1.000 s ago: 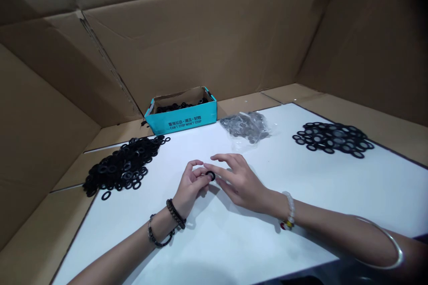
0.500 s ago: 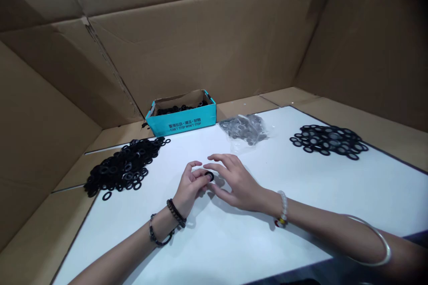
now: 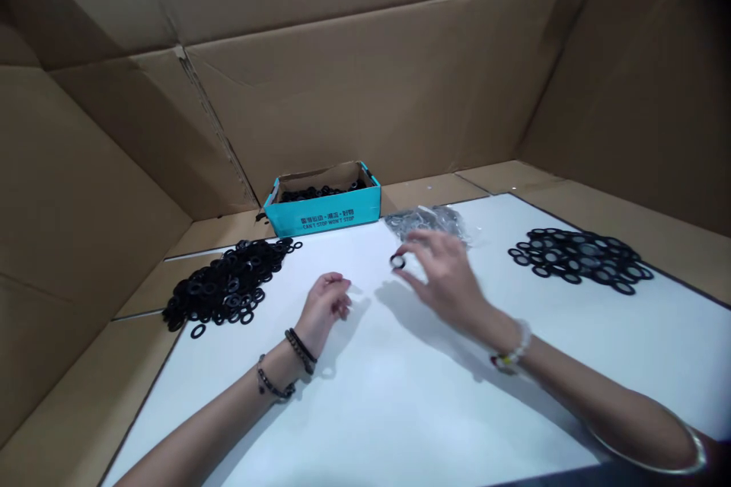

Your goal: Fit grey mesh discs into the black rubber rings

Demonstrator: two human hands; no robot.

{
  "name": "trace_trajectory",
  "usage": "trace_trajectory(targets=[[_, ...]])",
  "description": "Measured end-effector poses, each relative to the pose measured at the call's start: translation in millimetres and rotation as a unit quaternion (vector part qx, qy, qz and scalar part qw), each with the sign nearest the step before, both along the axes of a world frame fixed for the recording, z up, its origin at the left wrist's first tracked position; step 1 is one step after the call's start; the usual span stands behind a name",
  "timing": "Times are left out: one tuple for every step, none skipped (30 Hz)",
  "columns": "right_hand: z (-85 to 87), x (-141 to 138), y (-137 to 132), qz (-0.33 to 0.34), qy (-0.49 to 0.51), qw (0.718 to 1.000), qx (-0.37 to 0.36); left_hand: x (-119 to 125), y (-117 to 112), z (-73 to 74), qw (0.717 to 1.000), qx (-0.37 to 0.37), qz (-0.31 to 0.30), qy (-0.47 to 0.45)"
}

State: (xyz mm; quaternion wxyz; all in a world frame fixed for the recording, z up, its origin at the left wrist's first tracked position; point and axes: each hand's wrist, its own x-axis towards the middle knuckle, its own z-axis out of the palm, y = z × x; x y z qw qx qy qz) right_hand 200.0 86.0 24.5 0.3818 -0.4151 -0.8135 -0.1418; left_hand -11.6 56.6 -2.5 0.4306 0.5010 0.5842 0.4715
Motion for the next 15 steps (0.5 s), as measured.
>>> trace_trajectory(targets=[[6.8,16,8,-0.049,-0.002,0.999,-0.011,-10,9,1.4,0.999,0.014,0.025,0.037],[13.2,34,16,-0.108,-0.005,0.993,-0.036,-22,19,3.7,0.996,0.028,0.05,0.068],[18.8,55,25,-0.169,-0.015,0.983,-0.069,-35,29,6.9,0.991,0.046,0.077,0.103],[23.0,76,33,-0.221,-0.029,0.968,-0.111,-48,38,10.7,0.983,0.065,0.096,0.143],[25.9,97,40,-0.27,-0.037,0.949,-0.16,-62,46,14.7,0.972,0.083,0.11,0.188],[27.1,118,47,-0.312,-0.041,0.924,-0.216,-75,53,18.4,0.96,0.1,0.116,0.235],[26.9,136,54,-0.347,-0.035,0.896,-0.275,-87,57,21.4,0.947,0.112,0.116,0.279],[25.4,153,58,-0.37,-0.028,0.871,-0.323,-98,60,23.5,0.932,0.121,0.117,0.32],[22.6,166,62,-0.395,-0.022,0.846,-0.357,-106,62,24.5,0.919,0.126,0.118,0.355],[18.9,176,64,-0.405,-0.025,0.838,-0.366,-113,63,24.7,0.906,0.129,0.118,0.387],[14.4,183,65,-0.412,-0.033,0.843,-0.345,-118,64,24.1,0.892,0.129,0.118,0.416],[9.3,187,63,-0.417,-0.043,0.854,-0.308,-121,64,23.1,0.88,0.128,0.117,0.441],[3.8,189,60,-0.419,-0.054,0.868,-0.26,-124,65,22.1,0.867,0.125,0.114,0.469],[-1.7,189,57,-0.422,-0.063,0.879,-0.214,-126,66,21.1,0.849,0.121,0.111,0.502],[-6.9,188,52,-0.426,-0.069,0.884,-0.178,-127,67,20.4,0.827,0.115,0.108,0.539]])
